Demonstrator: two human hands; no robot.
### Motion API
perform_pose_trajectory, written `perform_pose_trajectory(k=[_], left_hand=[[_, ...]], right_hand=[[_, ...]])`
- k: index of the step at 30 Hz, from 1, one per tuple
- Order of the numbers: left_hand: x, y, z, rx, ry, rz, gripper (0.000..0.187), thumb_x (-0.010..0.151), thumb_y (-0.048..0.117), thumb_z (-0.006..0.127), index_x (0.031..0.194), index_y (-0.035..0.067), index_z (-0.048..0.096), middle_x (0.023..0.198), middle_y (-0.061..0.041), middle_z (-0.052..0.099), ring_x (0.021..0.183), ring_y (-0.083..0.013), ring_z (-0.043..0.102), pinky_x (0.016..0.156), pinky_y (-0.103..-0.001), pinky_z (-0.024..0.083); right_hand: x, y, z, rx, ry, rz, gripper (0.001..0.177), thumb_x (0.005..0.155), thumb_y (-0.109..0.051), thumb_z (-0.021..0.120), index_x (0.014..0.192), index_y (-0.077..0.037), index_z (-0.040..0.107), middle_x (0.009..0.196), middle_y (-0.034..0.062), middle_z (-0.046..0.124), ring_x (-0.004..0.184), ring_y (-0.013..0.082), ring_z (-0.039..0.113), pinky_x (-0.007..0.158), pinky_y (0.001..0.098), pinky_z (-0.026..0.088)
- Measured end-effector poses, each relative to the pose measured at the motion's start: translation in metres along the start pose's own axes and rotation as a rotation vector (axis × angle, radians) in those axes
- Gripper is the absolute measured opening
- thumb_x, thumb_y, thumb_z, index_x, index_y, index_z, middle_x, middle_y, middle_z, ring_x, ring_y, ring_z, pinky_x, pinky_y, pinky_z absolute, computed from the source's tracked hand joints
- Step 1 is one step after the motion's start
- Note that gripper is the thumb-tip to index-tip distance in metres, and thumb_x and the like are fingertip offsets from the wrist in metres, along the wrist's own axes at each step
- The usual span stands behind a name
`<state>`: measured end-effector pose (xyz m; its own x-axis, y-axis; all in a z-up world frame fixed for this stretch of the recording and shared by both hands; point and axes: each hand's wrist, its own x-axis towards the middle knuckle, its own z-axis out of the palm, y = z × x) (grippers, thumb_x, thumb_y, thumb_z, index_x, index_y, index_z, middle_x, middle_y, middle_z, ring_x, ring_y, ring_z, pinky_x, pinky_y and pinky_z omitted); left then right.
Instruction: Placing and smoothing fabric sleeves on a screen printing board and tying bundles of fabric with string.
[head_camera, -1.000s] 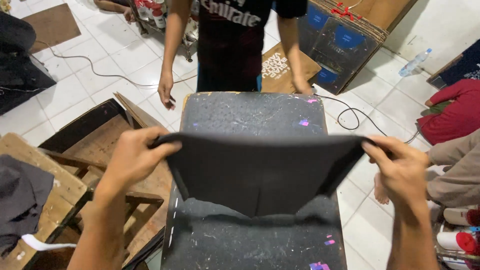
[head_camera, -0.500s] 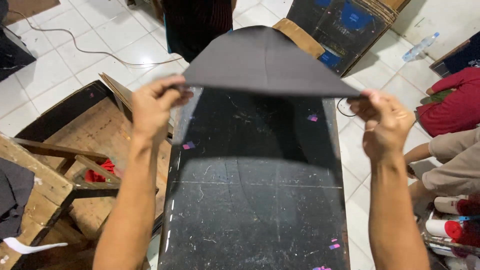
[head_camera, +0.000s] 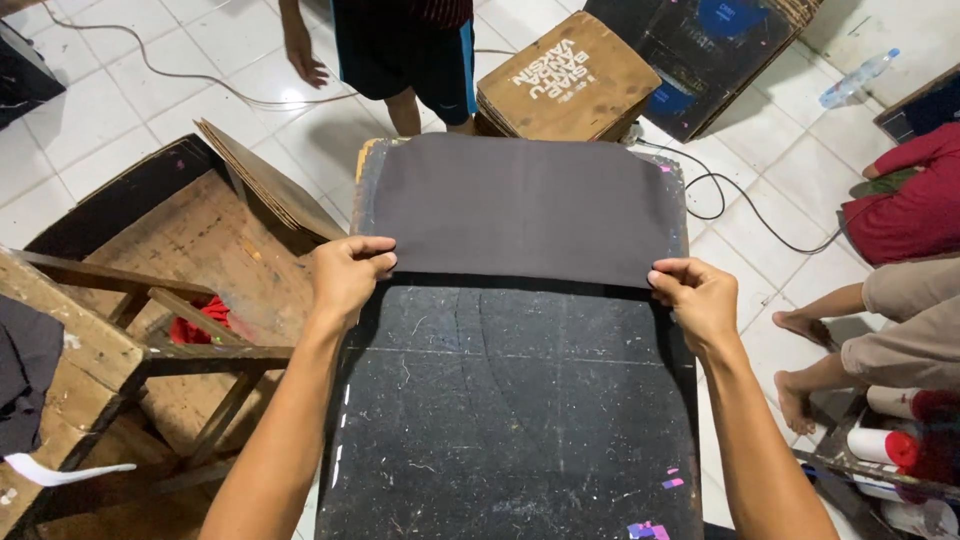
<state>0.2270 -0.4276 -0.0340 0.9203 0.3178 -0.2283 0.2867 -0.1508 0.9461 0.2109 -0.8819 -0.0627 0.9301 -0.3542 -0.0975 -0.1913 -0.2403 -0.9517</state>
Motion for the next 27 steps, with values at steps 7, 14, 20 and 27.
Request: perform_pose_trajectory(k=[7,14,20,27], left_hand=[[-0.034,-0.006,-0.017,0.11,-0.049,0.003,0.022,0.081,-0.002,0.079,0.102,0.001,0.08,0.079,-0.02,0.073,0.065,-0.0192,0.071,0.058,-0.028,0.06],[-0.053,-0.023,-0.024,0.246,-0.041,0.037,0.016,0.081,0.004,0.082,0.097,0.009,0.082,0.073,-0.012,0.073,0.061,-0.0132,0.064,0.054,-0.027,0.052],[-0.068,-0.028,-0.031,0.344,-0.036,0.08,0.013,0.08,0.01,0.083,0.093,0.014,0.084,0.071,-0.009,0.073,0.064,-0.0138,0.063,0.058,-0.029,0.05],[-0.079,-0.028,-0.036,0.38,-0.041,0.11,0.015,0.08,0.008,0.082,0.094,0.012,0.084,0.075,-0.01,0.074,0.068,-0.019,0.066,0.062,-0.031,0.051]], right_hand=[[-0.035,0.003,-0.015,-0.151,-0.038,0.022,0.019,0.086,0.001,0.08,0.104,-0.001,0.077,0.076,0.0161,0.071,0.063,0.017,0.068,0.053,0.0236,0.053],[-0.054,0.0,-0.021,-0.271,-0.057,0.003,0.019,0.089,0.0,0.078,0.108,-0.004,0.078,0.074,0.0124,0.07,0.063,0.0137,0.063,0.053,0.0248,0.049],[-0.073,-0.006,-0.024,-0.353,-0.058,-0.001,0.019,0.09,-0.001,0.078,0.108,-0.006,0.08,0.071,0.0124,0.07,0.063,0.0137,0.06,0.056,0.0273,0.048],[-0.085,-0.002,-0.027,-0.409,-0.061,0.004,0.019,0.09,-0.003,0.078,0.108,-0.008,0.081,0.076,0.0119,0.073,0.068,0.0143,0.06,0.061,0.0286,0.049]])
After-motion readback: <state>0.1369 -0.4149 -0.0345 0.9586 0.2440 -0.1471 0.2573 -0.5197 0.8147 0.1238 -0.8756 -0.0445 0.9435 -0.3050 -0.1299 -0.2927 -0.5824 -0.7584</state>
